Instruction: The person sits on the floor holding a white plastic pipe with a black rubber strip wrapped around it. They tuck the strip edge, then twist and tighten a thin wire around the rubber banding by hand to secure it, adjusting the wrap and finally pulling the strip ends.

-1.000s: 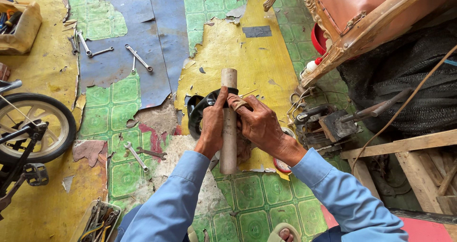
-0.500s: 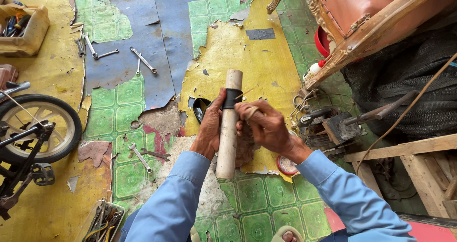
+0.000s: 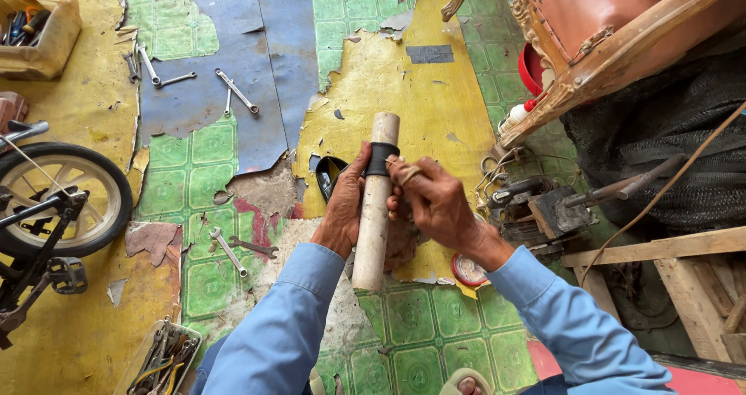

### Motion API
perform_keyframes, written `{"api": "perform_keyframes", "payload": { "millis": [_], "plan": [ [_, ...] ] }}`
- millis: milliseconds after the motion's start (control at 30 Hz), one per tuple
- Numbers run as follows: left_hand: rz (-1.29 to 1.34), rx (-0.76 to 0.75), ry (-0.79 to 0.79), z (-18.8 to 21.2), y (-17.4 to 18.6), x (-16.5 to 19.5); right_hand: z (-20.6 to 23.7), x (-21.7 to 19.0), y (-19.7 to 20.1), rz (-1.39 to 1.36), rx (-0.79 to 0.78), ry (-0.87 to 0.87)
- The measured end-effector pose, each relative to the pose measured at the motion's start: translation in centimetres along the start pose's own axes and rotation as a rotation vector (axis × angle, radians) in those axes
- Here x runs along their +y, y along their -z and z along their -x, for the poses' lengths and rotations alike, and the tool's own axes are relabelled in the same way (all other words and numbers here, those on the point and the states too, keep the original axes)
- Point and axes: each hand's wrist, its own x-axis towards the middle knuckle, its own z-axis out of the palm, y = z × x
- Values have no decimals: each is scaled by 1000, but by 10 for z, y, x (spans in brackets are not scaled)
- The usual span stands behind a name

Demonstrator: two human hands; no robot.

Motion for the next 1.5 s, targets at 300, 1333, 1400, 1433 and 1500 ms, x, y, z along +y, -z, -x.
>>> {"api": "perform_keyframes", "payload": {
  "millis": [300, 1333, 1400, 1433, 1500],
  "plan": [
    [-53, 1, -54, -2, -5, -6, -1, 0, 3, 29, 156, -14],
    [-27, -2, 31, 3, -14, -5, 3, 11, 12, 132, 163, 75],
    [-29, 23, 97, 2, -15, -8, 0, 13, 16, 78, 151, 121],
    [-62, 31, 100, 2, -14, -9, -1, 13, 17, 67, 120, 92],
    [-128, 44, 104, 0, -13, -12, -4, 13, 20, 46, 60, 40]
  ]
}}
